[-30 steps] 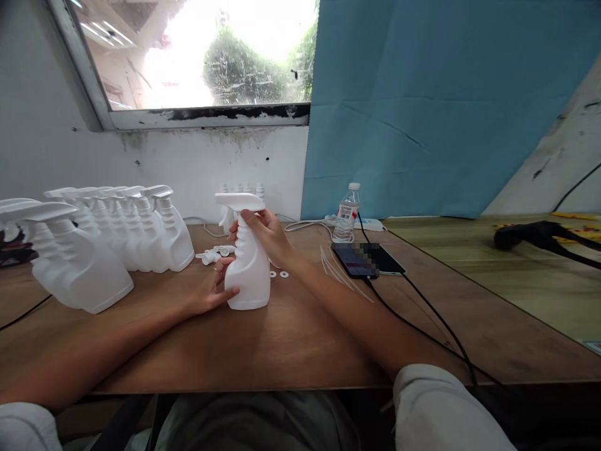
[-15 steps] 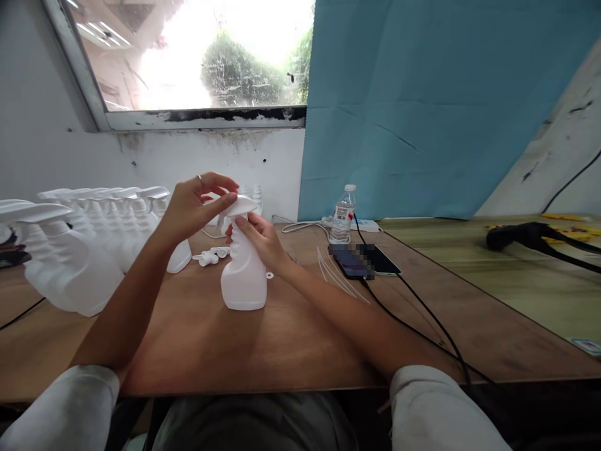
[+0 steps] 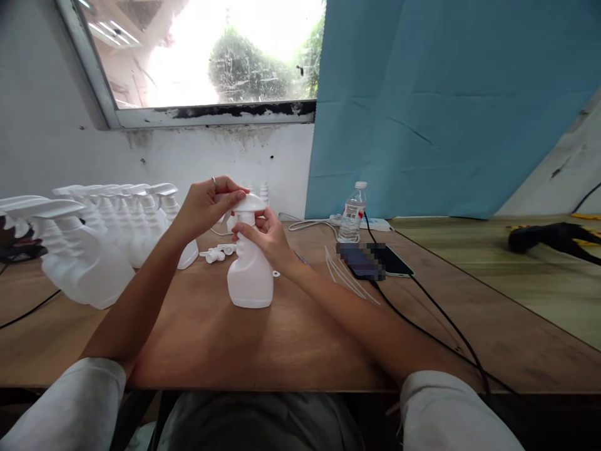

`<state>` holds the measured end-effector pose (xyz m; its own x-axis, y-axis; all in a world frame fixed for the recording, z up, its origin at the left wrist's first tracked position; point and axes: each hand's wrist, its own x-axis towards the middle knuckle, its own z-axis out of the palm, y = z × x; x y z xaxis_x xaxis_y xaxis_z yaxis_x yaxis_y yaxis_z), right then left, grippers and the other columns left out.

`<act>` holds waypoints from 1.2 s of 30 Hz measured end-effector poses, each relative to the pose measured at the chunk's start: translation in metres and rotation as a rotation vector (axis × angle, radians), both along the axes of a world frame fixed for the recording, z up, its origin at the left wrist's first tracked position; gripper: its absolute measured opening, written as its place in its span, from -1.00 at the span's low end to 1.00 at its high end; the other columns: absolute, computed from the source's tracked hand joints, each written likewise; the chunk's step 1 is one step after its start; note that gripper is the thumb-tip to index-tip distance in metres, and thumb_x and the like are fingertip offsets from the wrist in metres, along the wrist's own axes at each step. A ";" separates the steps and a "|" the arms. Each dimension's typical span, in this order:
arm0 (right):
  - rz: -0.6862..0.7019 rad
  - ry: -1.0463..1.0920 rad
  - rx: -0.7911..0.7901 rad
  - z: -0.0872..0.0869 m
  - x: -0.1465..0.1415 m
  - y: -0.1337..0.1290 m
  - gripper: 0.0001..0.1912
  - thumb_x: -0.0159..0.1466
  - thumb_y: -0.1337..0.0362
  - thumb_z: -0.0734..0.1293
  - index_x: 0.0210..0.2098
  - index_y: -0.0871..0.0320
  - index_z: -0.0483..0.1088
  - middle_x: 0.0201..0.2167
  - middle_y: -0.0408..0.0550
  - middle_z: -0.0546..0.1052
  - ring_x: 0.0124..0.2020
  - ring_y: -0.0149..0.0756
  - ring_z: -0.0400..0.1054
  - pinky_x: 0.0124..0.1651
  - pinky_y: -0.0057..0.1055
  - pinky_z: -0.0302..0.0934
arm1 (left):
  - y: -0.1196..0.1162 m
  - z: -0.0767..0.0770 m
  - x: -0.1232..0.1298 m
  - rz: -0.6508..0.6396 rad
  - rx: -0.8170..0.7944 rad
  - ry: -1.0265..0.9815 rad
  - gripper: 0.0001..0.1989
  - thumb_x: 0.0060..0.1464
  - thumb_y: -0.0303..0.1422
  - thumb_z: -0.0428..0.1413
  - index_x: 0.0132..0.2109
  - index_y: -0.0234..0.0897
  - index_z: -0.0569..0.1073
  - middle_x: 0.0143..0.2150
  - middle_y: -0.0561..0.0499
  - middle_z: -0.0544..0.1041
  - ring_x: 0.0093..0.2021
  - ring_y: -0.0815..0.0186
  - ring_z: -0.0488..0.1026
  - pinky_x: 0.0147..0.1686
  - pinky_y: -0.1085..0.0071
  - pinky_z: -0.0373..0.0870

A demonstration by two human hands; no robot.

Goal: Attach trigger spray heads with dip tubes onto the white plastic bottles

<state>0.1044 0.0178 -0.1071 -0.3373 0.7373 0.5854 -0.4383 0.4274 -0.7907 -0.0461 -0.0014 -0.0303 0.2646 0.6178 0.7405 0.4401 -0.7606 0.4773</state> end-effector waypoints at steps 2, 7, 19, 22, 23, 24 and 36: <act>0.013 0.005 0.002 0.001 -0.001 -0.001 -0.54 0.12 0.11 0.46 -0.10 0.10 0.24 -0.32 -0.11 0.51 -0.41 -0.37 0.42 -0.36 -0.39 0.36 | 0.000 0.000 -0.001 -0.003 0.000 0.006 -0.77 0.13 -0.23 0.11 -0.35 -0.32 0.47 -0.23 -0.05 0.60 -0.43 0.44 0.41 -0.47 0.50 0.27; 0.025 -0.023 -0.027 0.004 -0.002 -0.002 -0.61 0.15 0.08 0.42 -0.15 0.14 0.29 -0.38 -0.11 0.47 -0.43 -0.38 0.39 -0.37 -0.39 0.36 | 0.001 0.000 -0.003 -0.034 -0.004 0.008 -0.79 0.14 -0.26 0.11 -0.36 -0.31 0.45 -0.24 -0.03 0.59 -0.30 0.37 0.48 -0.37 0.47 0.32; 0.022 -0.036 -0.056 0.006 -0.002 -0.003 -0.60 0.11 0.10 0.46 -0.19 0.16 0.31 -0.39 -0.10 0.47 -0.46 -0.38 0.38 -0.38 -0.36 0.36 | 0.000 0.002 -0.007 -0.076 -0.068 0.007 -0.76 0.12 -0.22 0.12 -0.37 -0.33 0.43 -0.20 -0.07 0.60 -0.37 0.41 0.46 -0.49 0.50 0.25; 0.100 -0.013 -0.051 0.005 -0.001 -0.003 -0.64 0.16 0.05 0.40 -0.19 0.16 0.31 -0.36 -0.07 0.49 -0.43 -0.36 0.39 -0.38 -0.36 0.36 | 0.000 0.002 -0.008 -0.066 -0.058 0.009 -0.76 0.12 -0.22 0.12 -0.37 -0.33 0.44 -0.22 -0.06 0.60 -0.41 0.44 0.42 -0.49 0.50 0.24; 0.119 -0.012 -0.059 0.005 0.000 -0.003 -0.65 0.18 0.04 0.38 -0.20 0.17 0.32 -0.35 -0.05 0.49 -0.43 -0.35 0.40 -0.38 -0.36 0.36 | 0.000 0.002 -0.008 -0.066 -0.055 0.010 -0.76 0.12 -0.22 0.13 -0.37 -0.33 0.44 -0.22 -0.06 0.60 -0.43 0.45 0.40 -0.49 0.50 0.24; 0.119 -0.015 -0.070 0.005 0.000 -0.003 -0.65 0.17 0.05 0.38 -0.22 0.17 0.32 -0.35 -0.05 0.50 -0.42 -0.35 0.40 -0.38 -0.36 0.37 | 0.001 0.002 -0.009 -0.069 -0.055 0.012 -0.75 0.12 -0.21 0.13 -0.38 -0.33 0.44 -0.23 -0.06 0.59 -0.44 0.46 0.39 -0.50 0.50 0.24; 0.067 -0.017 -0.072 0.004 0.000 -0.002 -0.62 0.11 0.12 0.46 -0.19 0.15 0.31 -0.38 -0.10 0.50 -0.43 -0.36 0.40 -0.38 -0.37 0.37 | 0.000 0.003 -0.010 -0.095 -0.078 0.019 -0.77 0.12 -0.24 0.13 -0.37 -0.32 0.45 -0.29 -0.03 0.57 -0.48 0.48 0.33 -0.52 0.51 0.20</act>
<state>0.1041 0.0157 -0.1031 -0.3968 0.7525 0.5257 -0.4504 0.3394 -0.8258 -0.0557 -0.0015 -0.0276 0.3380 0.6449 0.6855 0.3775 -0.7601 0.5289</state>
